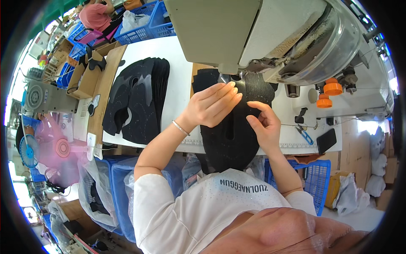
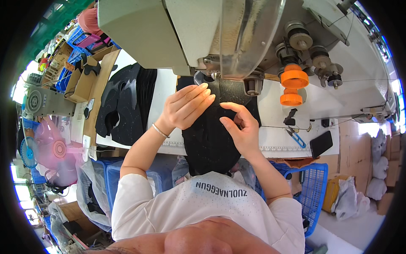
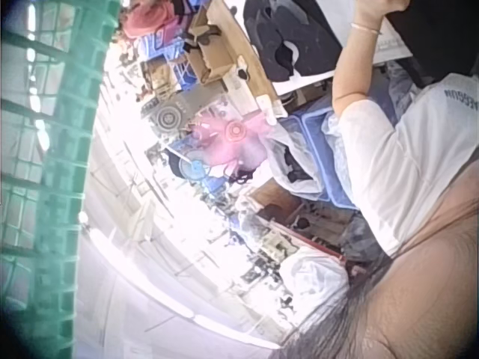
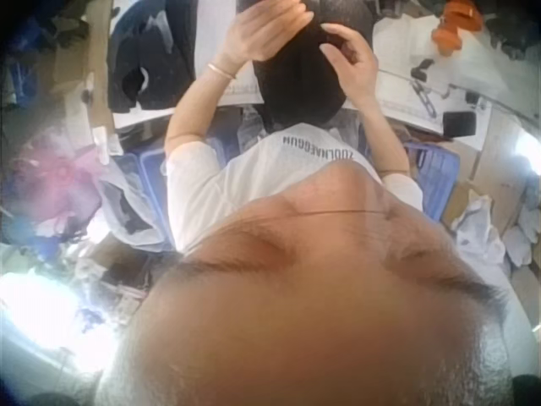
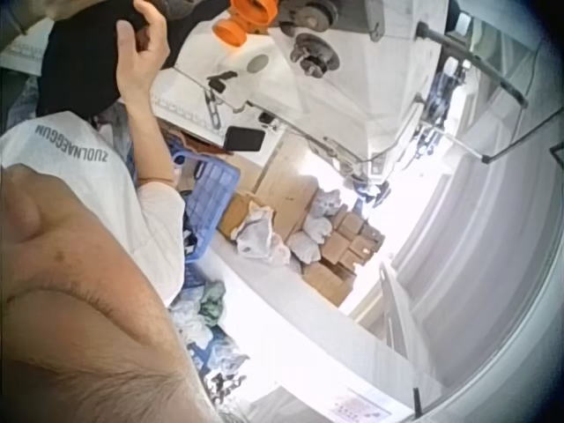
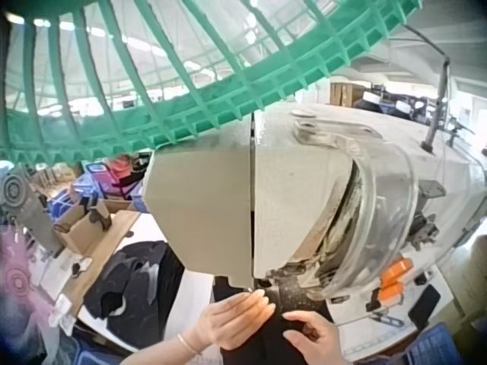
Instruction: The person takes shoe fabric components from a crate and stitches them together using a sewing machine.
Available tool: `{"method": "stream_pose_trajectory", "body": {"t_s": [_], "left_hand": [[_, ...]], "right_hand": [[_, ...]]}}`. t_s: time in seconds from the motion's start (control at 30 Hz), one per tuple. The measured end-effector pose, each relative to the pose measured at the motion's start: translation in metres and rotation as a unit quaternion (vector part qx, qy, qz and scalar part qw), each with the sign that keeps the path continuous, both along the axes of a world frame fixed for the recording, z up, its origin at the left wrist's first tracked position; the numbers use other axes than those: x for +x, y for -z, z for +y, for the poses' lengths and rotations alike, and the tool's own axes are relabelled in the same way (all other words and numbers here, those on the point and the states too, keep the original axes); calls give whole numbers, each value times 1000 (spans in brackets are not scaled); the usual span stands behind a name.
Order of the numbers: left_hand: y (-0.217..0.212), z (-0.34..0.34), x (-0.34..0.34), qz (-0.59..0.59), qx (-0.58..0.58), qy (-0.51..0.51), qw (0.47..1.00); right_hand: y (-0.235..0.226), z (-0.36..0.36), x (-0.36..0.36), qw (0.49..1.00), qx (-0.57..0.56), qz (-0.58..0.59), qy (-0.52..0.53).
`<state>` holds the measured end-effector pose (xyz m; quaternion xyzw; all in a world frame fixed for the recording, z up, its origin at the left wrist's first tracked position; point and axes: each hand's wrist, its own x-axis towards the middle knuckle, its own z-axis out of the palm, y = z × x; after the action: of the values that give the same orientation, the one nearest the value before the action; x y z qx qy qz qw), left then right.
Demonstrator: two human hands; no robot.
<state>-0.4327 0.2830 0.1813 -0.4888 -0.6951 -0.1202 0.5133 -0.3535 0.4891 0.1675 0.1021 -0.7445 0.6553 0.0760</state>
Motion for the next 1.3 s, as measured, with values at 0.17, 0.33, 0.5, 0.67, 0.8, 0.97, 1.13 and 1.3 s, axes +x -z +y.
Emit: {"method": "stream_pose_trajectory", "body": {"t_s": [0.17, 0.33, 0.5, 0.67, 0.8, 0.97, 1.13, 1.3], "left_hand": [[0, 0, -10, -8, 18, 9, 1000], [1, -8, -26, -66, 26, 31, 997], [-2, -12, -35, -191, 49, 28, 980], [-2, -9, -34, -276, 112, 37, 954], [-3, 9, -41, -528, 284, -51, 799], [-18, 32, -54, -688, 431, 114, 573], [-4, 16, -24, -561, 504, 68, 653], [-49, -78, 43, -439, 640, 179, 604]], "right_hand": [[0, -10, 0, 999, 2, 28, 30], [-3, -17, -10, 998, 9, 50, 41], [-9, -21, -29, 996, 3, 70, 61], [-11, -21, -35, 996, -17, 47, 71], [-13, -18, -36, 996, 6, 37, 77], [-18, -6, -40, 995, 67, 46, 66], [-18, 7, -47, 969, 140, 187, 81], [2, 39, -23, 992, 79, 72, 68]]}}
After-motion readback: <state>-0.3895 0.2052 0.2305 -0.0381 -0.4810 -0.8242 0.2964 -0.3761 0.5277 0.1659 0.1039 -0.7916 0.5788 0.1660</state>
